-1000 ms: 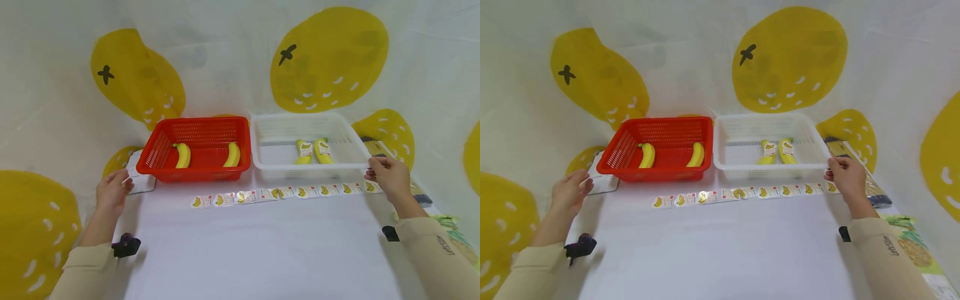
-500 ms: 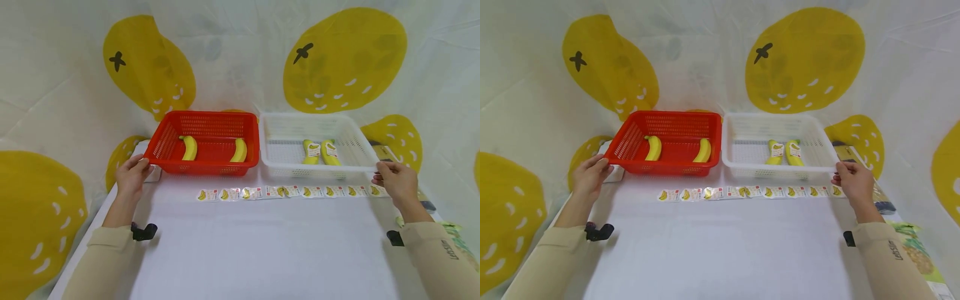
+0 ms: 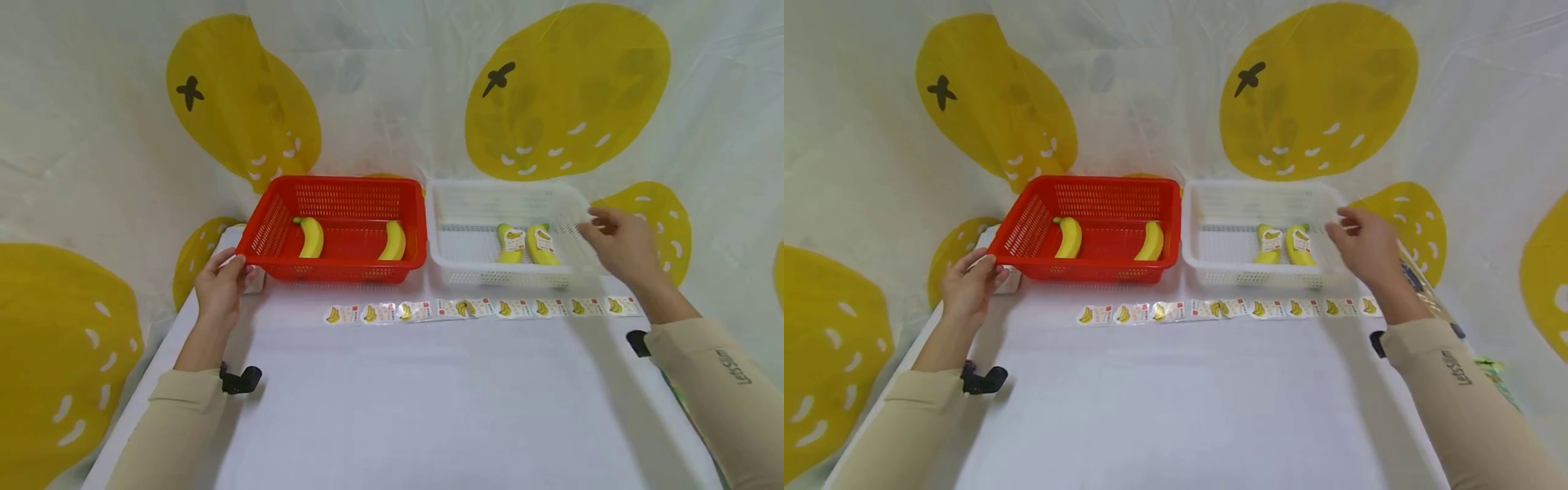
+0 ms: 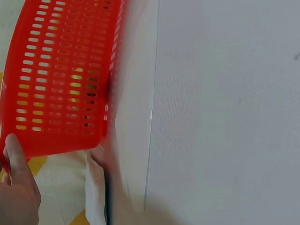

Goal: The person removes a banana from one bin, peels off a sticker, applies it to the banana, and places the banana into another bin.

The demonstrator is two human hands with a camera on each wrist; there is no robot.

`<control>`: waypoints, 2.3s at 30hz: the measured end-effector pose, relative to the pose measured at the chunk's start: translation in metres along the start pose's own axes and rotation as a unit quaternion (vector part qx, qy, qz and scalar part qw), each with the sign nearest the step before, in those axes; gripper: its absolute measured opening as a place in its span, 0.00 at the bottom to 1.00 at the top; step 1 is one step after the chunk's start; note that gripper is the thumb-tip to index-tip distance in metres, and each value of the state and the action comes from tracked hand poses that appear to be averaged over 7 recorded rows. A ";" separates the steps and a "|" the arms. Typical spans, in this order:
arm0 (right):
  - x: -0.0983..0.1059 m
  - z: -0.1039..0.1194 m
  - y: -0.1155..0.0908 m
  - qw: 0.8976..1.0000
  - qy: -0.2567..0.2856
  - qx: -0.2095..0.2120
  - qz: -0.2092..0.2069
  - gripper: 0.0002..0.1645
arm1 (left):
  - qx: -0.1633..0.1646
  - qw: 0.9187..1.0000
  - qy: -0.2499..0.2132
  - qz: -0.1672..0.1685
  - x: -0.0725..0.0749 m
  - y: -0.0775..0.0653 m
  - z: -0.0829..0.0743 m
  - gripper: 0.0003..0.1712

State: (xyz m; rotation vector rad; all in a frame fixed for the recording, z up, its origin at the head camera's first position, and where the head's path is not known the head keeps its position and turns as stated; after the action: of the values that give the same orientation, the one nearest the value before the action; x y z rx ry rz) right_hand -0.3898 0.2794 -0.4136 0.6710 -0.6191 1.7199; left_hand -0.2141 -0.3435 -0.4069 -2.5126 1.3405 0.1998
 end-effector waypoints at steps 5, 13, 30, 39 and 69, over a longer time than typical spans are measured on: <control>-0.062 0.131 0.023 0.982 0.090 0.140 0.088 0.36 | -0.033 0.999 -0.040 0.005 -0.005 -0.002 0.001 0.18; -0.197 0.270 0.055 0.940 0.105 0.194 0.261 0.39 | -0.025 0.999 -0.036 -0.009 -0.023 -0.014 0.021 0.21; -0.276 0.262 0.082 0.914 0.044 0.088 0.393 0.32 | -0.049 0.999 -0.022 0.000 -0.060 -0.060 0.062 0.20; -0.287 0.256 0.080 0.934 0.056 0.048 0.350 0.33 | -0.037 0.999 -0.012 -0.010 -0.063 -0.065 0.056 0.24; -0.276 0.242 0.080 0.900 0.289 0.009 0.327 0.34 | -0.054 0.998 -0.016 -0.027 -0.060 -0.064 0.063 0.20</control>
State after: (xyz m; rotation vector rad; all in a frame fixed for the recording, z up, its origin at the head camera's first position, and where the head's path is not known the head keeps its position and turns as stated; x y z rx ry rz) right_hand -0.3813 -0.0949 -0.4458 -0.0914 -0.4172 2.4088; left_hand -0.1936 -0.2425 -0.4401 -2.6198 1.2793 0.3092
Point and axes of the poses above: each hand's wrist, its own y-axis towards the middle knuckle, its own x-axis out of the back of the hand, z = x × y, the point moved 6 cm from there along y, towards the middle knuckle, and after that the axes turned 11 degrees about z, right-handed, at the moved point
